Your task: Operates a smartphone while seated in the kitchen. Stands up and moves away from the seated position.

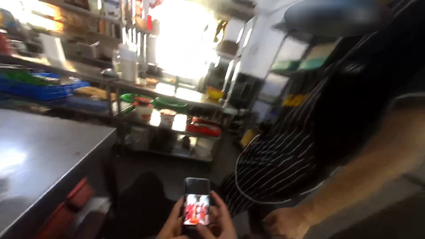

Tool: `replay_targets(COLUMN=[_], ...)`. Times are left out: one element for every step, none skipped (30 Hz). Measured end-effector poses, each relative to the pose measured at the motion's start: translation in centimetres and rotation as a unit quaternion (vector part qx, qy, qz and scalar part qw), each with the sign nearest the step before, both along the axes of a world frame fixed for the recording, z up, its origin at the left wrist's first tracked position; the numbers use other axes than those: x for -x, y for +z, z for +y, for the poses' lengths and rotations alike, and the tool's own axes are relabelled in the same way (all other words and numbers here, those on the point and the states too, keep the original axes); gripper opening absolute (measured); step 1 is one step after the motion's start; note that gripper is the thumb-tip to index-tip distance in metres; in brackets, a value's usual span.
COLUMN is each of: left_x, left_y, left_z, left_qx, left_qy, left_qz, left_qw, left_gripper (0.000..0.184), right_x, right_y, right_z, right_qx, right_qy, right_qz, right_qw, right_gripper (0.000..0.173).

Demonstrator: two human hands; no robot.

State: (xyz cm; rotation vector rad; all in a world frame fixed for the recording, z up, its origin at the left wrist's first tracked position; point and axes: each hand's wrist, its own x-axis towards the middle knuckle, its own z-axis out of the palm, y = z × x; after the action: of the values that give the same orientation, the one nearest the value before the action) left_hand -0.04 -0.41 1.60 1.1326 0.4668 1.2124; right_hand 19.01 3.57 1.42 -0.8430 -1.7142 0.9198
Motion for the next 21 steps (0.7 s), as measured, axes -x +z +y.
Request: replay_targets(left_x=[0.1,0.2,0.1,0.2,0.2,0.1,0.1,0.1,0.0,0.0,0.0,0.1,0.2,0.2,0.3,0.3,0.3,0.3,0.3,0.2,0.2], left_y=[-1.5,-2.5,-2.9,-2.9,-2.7,-2.7,-2.8,-2.9,-3.1,-3.3,-3.3,-3.2,-3.1,-3.0,-2.9,-2.8,-2.7,-2.7,-2.8,-2.8,-2.8], left_z=[0.5,0.8,0.9,1.0,0.9,0.8,0.8,0.8,0.9,0.8,0.8,0.9,0.9,0.9,0.9,0.9,0.8,0.8,0.8,0.8,0.8], left_qx=[-0.013,-0.021,-0.021,-0.015,-0.005,0.003,0.008,0.01,0.011,0.013,0.014,0.012,0.011,0.012,0.015,0.018,0.018,0.016,0.013,0.011,0.011], left_qy=[-0.022,-0.041,-0.051,-0.054,-0.053,-0.052,-0.051,-0.049,-0.047,-0.045,-0.046,-0.048,-0.05,-0.05,-0.049,-0.047,-0.047,-0.049,-0.05,-0.05,-0.051], left_qz=[-0.036,-0.058,-0.068,-0.071,-0.072,-0.072,-0.072,-0.072,-0.072,-0.071,-0.072,-0.072,-0.071,-0.069,-0.065,-0.061,-0.059,-0.059,-0.06,-0.061,-0.061], left_qw=[0.999,0.997,0.996,0.996,0.996,0.996,0.996,0.996,0.996,0.996,0.996,0.996,0.996,0.996,0.997,0.997,0.997,0.997,0.997,0.997,0.997], left_gripper=[0.097,0.099,0.1,0.101,0.1,0.1,0.101,0.102,0.103,0.104,0.103,0.102,0.101,0.101,0.1,0.1,0.101,0.101,0.101,0.101,0.102], right_x=[0.0,-0.1,-0.3,-0.3,-0.3,-0.4,-0.5,-0.6,-0.7,-0.8,-0.8,-0.8,-0.7,-0.6,-0.5,-0.4,-0.3,-0.2,-0.2,-0.1,0.0], right_y=[-0.2,-0.4,-0.6,-0.6,-0.5,-0.6,-0.8,-1.0,-1.2,-1.4,-1.4,-1.4,-1.3,-1.2,-1.3,-1.3,-1.4,-1.5,-1.5,-1.5,-1.6], right_z=[0.1,0.0,0.1,0.3,0.4,0.5,0.7,0.9,0.9,0.9,0.9,0.9,0.8,0.8,0.7,0.7,0.7,0.7,0.7,0.7,0.7], right_qx=[0.0,0.003,0.009,0.015,0.023,0.029,0.031,0.032,0.032,0.034,0.036,0.032,0.025,0.013,-0.002,-0.016,-0.027,-0.035,-0.04,-0.042,-0.042], right_qy=[0.002,0.005,0.012,0.023,0.035,0.045,0.056,0.064,0.068,0.07,0.072,0.073,0.073,0.068,0.059,0.049,0.039,0.03,0.021,0.015,0.013], right_qz=[-0.007,-0.01,-0.008,0.0,0.009,0.017,0.024,0.031,0.036,0.042,0.048,0.05,0.048,0.04,0.027,0.013,-0.001,-0.011,-0.018,-0.019,-0.017], right_qw=[1.0,1.0,1.0,1.0,0.999,0.998,0.998,0.997,0.997,0.996,0.996,0.996,0.996,0.997,0.998,0.999,0.999,0.999,0.999,0.999,0.999], right_gripper=[0.096,0.096,0.094,0.092,0.089,0.086,0.084,0.081,0.079,0.078,0.076,0.076,0.077,0.079,0.083,0.086,0.089,0.091,0.093,0.094,0.096])
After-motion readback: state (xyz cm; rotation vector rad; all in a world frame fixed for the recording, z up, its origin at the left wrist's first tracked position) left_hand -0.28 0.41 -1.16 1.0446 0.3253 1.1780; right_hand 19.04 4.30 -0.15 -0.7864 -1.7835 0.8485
